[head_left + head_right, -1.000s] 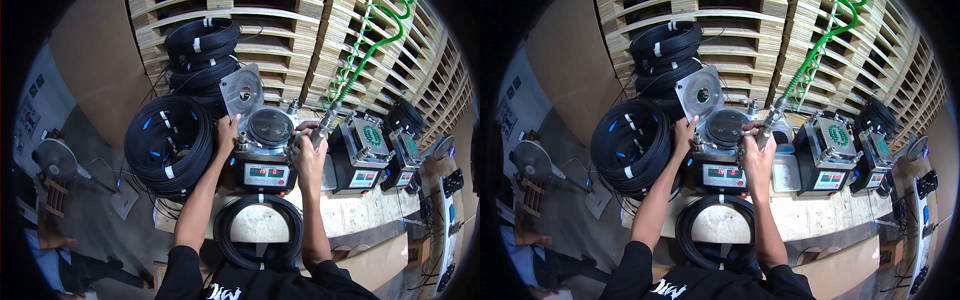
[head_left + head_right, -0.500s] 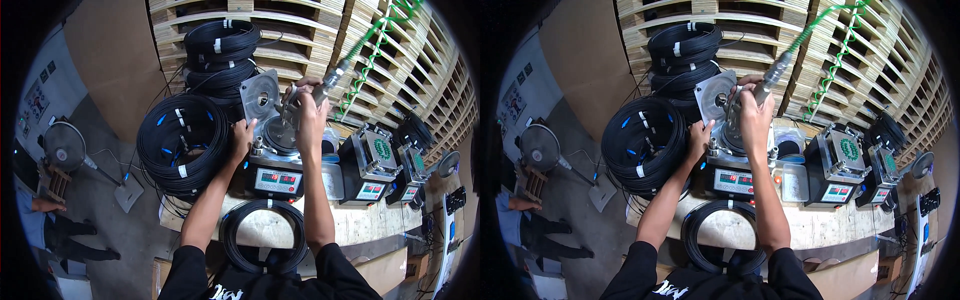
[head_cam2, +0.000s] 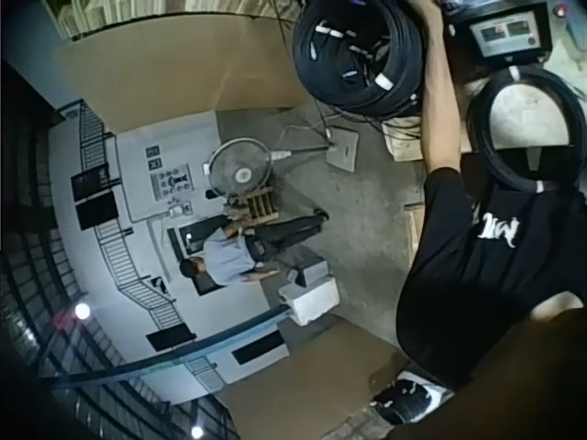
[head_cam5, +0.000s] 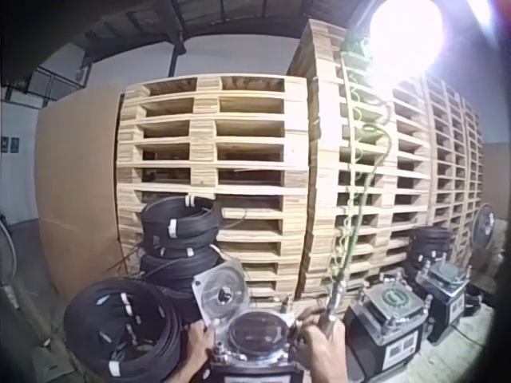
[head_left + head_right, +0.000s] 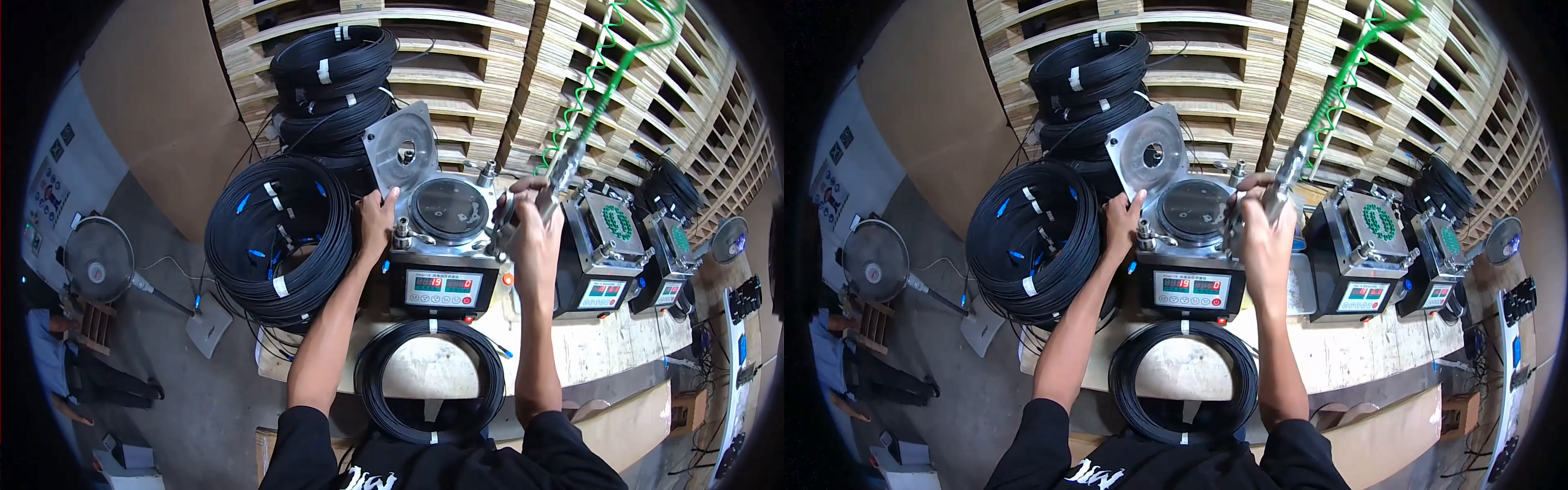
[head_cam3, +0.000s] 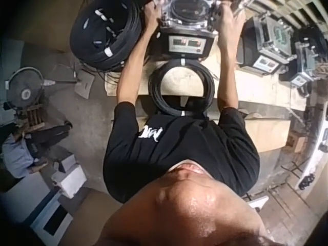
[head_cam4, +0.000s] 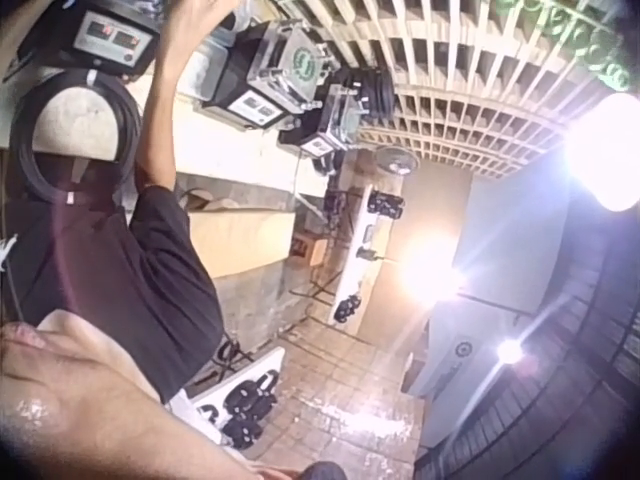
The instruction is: Polishing the tips of fiber optic cables using a specialized high-speed polishing machine.
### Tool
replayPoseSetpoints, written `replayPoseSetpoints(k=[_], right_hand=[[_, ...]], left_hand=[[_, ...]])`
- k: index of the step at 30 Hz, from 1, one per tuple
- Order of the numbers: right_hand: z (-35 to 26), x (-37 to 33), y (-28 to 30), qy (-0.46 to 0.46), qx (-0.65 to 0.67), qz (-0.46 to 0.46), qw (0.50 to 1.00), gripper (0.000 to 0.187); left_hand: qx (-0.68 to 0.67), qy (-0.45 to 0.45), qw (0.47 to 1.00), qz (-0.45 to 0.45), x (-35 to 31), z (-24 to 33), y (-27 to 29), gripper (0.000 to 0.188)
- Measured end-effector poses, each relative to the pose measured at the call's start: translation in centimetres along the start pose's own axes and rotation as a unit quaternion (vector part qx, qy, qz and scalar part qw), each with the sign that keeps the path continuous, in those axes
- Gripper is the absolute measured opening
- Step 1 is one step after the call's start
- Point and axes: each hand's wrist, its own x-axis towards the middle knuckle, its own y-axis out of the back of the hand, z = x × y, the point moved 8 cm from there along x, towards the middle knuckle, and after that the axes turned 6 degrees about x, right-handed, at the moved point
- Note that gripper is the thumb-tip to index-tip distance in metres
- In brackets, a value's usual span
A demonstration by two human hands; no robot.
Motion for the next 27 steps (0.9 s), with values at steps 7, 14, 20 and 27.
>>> replayPoseSetpoints(k=[7, 14, 20, 27], right_hand=[[0.0, -0.1, 2.1, 0.047, -0.018, 0.008, 0.999, 0.011], [0.4, -1.0, 1.9, -0.028, 0.071, 0.005, 0.997, 0.015], [2.6, -3.5, -1.4, -0.074, 0.070, -0.018, 0.995, 0.013], [2.3, -5.6, -3.2, -0.067, 0.087, -0.017, 0.994, 0.013]], left_hand=[[-0.035, -0.035, 0.999, 0.019, 0.1, 0.6, 0.4, 0.057], [-0.020, -0.045, 0.998, 0.029, 0.3, -0.2, 0.3, 0.058], [0.015, -0.042, 0.999, 0.016, 0.3, -0.2, 0.0, 0.056], [-0.023, -0.043, 0.999, 0.024, 0.0, 0.7, 0.5, 0.055]])
